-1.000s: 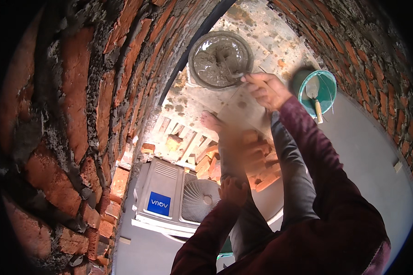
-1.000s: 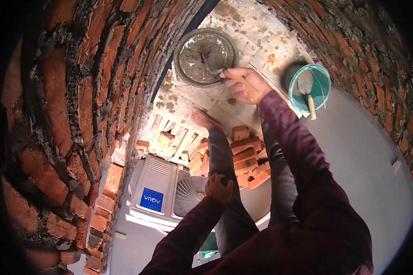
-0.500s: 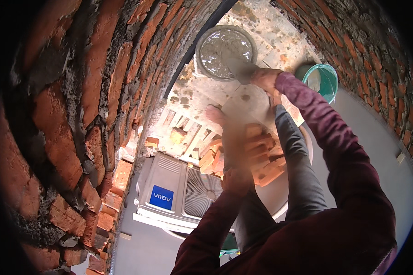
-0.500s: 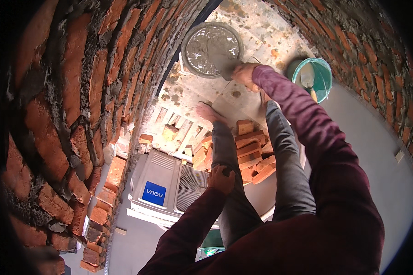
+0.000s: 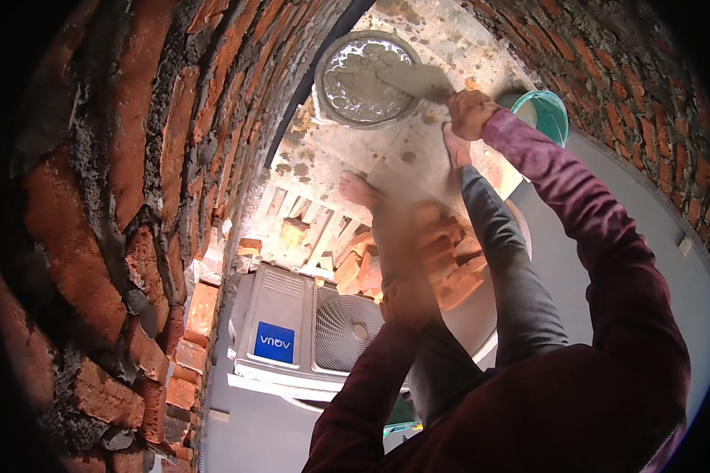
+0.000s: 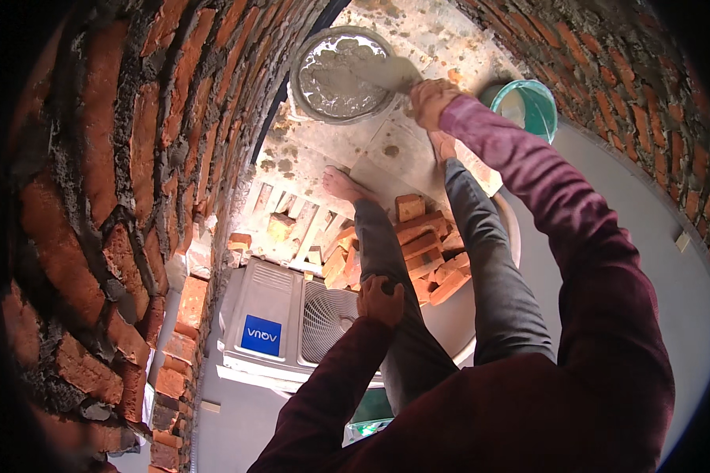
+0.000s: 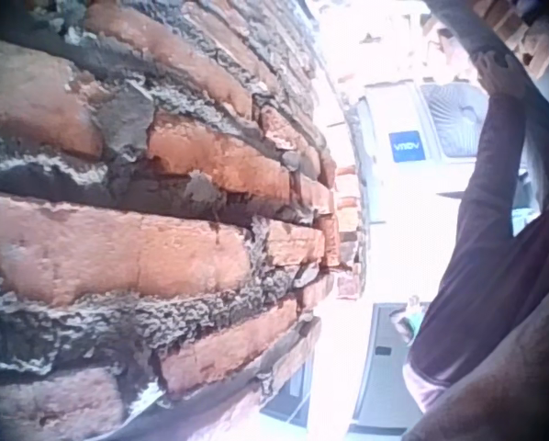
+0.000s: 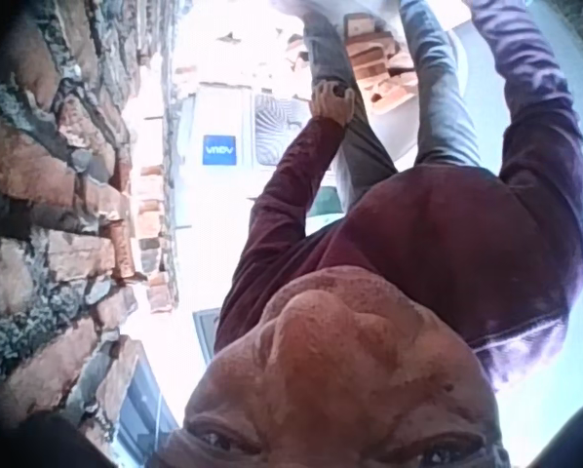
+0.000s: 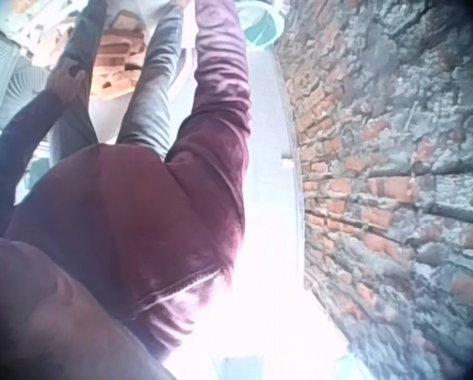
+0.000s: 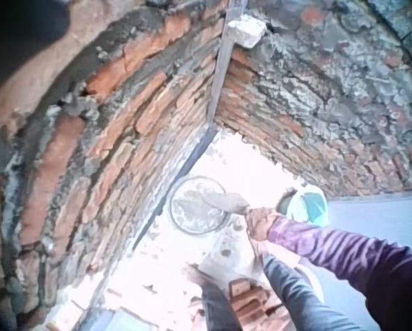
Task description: The person applies mortar to the top of a brick wall using a trowel and scoops more mortar from a bucket.
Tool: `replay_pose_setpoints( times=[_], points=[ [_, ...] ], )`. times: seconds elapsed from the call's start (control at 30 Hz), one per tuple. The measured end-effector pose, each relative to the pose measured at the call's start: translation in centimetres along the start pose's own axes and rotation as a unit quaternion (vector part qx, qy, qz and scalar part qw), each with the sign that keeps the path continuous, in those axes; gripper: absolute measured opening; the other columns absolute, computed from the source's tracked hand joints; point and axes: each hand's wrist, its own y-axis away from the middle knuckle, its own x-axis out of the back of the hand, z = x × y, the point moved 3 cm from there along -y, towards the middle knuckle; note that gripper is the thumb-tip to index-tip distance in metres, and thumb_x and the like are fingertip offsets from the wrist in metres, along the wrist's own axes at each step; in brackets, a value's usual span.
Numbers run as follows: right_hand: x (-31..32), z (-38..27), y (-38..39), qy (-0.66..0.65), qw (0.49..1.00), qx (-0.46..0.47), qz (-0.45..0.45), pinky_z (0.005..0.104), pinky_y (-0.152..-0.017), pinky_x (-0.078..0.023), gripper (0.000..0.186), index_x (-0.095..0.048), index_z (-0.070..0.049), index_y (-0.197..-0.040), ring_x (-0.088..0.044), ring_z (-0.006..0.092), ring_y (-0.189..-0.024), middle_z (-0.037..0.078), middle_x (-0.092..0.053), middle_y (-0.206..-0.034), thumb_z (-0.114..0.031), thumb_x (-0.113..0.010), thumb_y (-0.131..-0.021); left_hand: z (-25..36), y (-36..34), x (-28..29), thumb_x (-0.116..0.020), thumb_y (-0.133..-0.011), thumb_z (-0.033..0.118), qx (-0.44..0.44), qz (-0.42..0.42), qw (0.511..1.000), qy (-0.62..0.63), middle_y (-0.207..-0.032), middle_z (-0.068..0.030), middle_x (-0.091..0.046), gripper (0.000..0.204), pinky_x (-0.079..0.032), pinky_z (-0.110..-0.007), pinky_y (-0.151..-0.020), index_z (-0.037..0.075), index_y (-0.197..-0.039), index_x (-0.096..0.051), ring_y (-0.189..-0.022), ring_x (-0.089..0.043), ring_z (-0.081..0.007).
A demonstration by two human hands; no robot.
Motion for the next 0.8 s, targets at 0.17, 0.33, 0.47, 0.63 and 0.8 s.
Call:
replay_pose_setpoints(
  times=[0.17, 0.33, 0.47, 0.63, 0.8],
  points=[
    [-4.8, 2.0, -3.8, -0.065, 0.993, -0.011, 0.102, 0.042, -0.087, -0.048, 0.047, -0.048, 0.013, -0.117, -0.06, 0.0365, -0.1, 0.027, -0.06, -0.1, -0.017, -0.045, -0.081, 0.0, -0.4, -0.5, -0.061, -0.077, 0.039, -0.028, 0.017, 0.999, 0.003, -0.13, -0.0181, -0.049, 0.049, -0.032, -0.043, -0.105, 0.004, -0.112, -0.059, -0.124, -0.043, -0.0333],
    [-7.8, -1.9, -9.9, 0.004, 0.988, 0.144, 0.058, 0.0403, -0.08, -0.05, 0.03, -0.06, 0.001, -0.099, -0.062, 0.0345, -0.092, 0.021, -0.063, -0.098, -0.02, -0.054, -0.078, -0.5, -0.6, -0.4, -0.062, -0.077, 0.038, -0.016, 0.014, 1.0, -0.002, -0.129, -0.018, -0.05, 0.048, -0.032, -0.042, -0.105, 0.004, -0.112, -0.06, -0.124, -0.043, -0.0331],
    [-9.2, -2.1, -11.1, -0.232, 0.956, 0.103, 0.15, 0.0376, -0.07, -0.052, 0.028, -0.063, -0.003, -0.09, -0.063, 0.0306, -0.087, 0.019, -0.064, -0.095, -0.017, -0.068, -0.067, -0.2, -1.0, -0.6, -0.063, -0.077, 0.037, -0.009, 0.021, 1.0, -0.004, -0.13, -0.0187, -0.05, 0.048, -0.032, -0.042, -0.105, 0.004, -0.111, -0.06, -0.124, -0.044, -0.0334],
    [-13.0, -1.0, -10.0, -0.518, 0.835, 0.014, 0.183, 0.0377, -0.057, -0.05, 0.026, -0.057, -0.004, -0.094, -0.063, 0.0265, -0.065, 0.016, -0.061, -0.075, -0.018, -0.064, -0.073, -1.2, -0.6, -2.4, -0.065, -0.076, 0.037, -0.027, 0.058, 0.998, -0.013, -0.13, -0.0191, -0.05, 0.048, -0.032, -0.043, -0.105, 0.004, -0.11, -0.06, -0.125, -0.043, -0.0335],
    [-13.2, -0.2, -9.7, -0.572, 0.805, 0.019, 0.158, 0.0336, -0.049, -0.047, 0.023, -0.054, -0.004, -0.091, -0.059, 0.0189, -0.052, 0.011, -0.059, -0.068, -0.016, -0.063, -0.073, -2.0, -0.6, -3.4, -0.065, -0.075, 0.037, -0.039, 0.097, 0.994, -0.036, -0.13, -0.0187, -0.05, 0.047, -0.032, -0.043, -0.105, 0.005, -0.109, -0.061, -0.125, -0.043, -0.0333]
  ],
)
